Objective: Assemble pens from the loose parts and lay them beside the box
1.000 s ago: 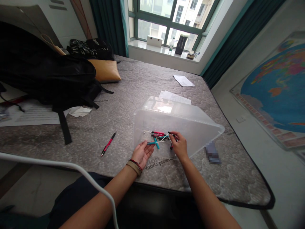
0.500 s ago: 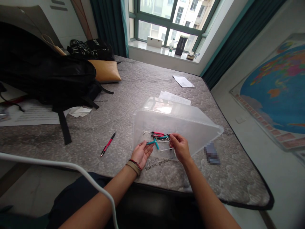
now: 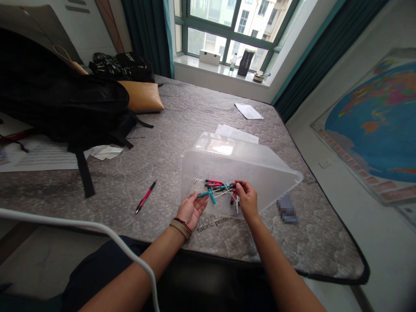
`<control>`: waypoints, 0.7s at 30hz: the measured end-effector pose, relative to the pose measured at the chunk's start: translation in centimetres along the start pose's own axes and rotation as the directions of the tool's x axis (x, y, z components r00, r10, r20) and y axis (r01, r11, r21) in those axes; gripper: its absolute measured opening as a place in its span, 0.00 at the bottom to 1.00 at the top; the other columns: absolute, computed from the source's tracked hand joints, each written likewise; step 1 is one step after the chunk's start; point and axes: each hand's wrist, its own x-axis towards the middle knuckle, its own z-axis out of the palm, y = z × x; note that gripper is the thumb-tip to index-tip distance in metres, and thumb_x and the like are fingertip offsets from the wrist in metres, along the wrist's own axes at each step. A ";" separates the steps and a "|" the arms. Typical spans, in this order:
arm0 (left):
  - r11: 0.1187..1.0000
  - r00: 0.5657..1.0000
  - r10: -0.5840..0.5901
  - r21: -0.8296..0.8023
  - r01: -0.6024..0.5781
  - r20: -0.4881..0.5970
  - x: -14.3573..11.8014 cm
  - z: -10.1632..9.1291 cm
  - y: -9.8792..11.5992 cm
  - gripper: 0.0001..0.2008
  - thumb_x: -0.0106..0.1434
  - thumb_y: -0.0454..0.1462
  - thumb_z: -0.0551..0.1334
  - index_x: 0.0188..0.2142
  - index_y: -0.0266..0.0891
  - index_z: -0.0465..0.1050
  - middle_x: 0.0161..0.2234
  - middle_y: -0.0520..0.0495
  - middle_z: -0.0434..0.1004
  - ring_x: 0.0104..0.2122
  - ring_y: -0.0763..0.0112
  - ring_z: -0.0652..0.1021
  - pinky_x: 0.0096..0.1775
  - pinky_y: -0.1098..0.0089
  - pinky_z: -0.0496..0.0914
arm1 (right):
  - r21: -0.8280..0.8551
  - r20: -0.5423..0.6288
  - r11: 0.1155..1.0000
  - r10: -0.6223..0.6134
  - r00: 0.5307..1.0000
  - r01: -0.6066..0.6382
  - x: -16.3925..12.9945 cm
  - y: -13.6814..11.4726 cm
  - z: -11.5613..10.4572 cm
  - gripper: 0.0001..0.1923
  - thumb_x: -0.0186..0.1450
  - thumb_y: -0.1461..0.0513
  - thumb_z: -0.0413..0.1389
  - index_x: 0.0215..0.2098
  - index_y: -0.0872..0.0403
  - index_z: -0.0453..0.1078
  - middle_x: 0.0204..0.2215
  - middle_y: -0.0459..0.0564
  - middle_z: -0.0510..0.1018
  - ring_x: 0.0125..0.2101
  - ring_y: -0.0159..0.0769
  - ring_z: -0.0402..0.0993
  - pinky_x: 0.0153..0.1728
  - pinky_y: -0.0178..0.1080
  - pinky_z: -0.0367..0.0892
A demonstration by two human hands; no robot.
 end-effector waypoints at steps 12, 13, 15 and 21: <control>0.998 0.999 -0.038 -0.043 0.038 -0.003 -0.1 0.2 0.2 0.05 0.68 0.31 0.56 0.38 0.31 0.71 0.32 0.38 0.82 0.31 0.68 0.83 0.32 0.74 0.77 | -0.789 0.321 0.545 -0.028 0.947 0.284 -0.7 1.1 1.0 0.11 0.62 0.67 0.47 0.36 0.53 0.70 0.35 0.51 0.75 0.38 0.39 0.71 0.42 0.37 0.62; 0.999 1.000 -0.031 -0.041 0.031 0.001 0.0 0.1 0.1 0.05 0.68 0.31 0.56 0.38 0.31 0.70 0.32 0.38 0.82 0.31 0.68 0.83 0.31 0.74 0.77 | -0.820 0.322 0.494 -0.016 0.947 0.287 -0.8 1.2 1.1 0.10 0.63 0.67 0.47 0.37 0.53 0.70 0.36 0.52 0.75 0.39 0.39 0.71 0.42 0.37 0.62; 0.999 1.000 -0.016 -0.034 0.016 0.004 0.1 -0.1 -0.1 0.05 0.68 0.32 0.56 0.38 0.32 0.70 0.32 0.39 0.81 0.30 0.68 0.83 0.31 0.74 0.77 | -0.857 0.327 0.420 -0.005 0.945 0.299 -0.7 1.3 1.2 0.09 0.65 0.64 0.50 0.39 0.52 0.71 0.37 0.52 0.75 0.38 0.39 0.71 0.41 0.36 0.62; 0.999 1.000 0.016 -0.038 -0.016 -0.013 0.3 -0.4 -0.6 0.03 0.66 0.34 0.60 0.36 0.34 0.68 0.29 0.43 0.80 0.28 0.69 0.82 0.31 0.73 0.77 | -0.855 0.382 0.373 -0.021 0.924 0.362 -0.4 1.4 1.4 0.10 0.67 0.63 0.53 0.45 0.49 0.72 0.38 0.50 0.75 0.40 0.39 0.71 0.42 0.36 0.62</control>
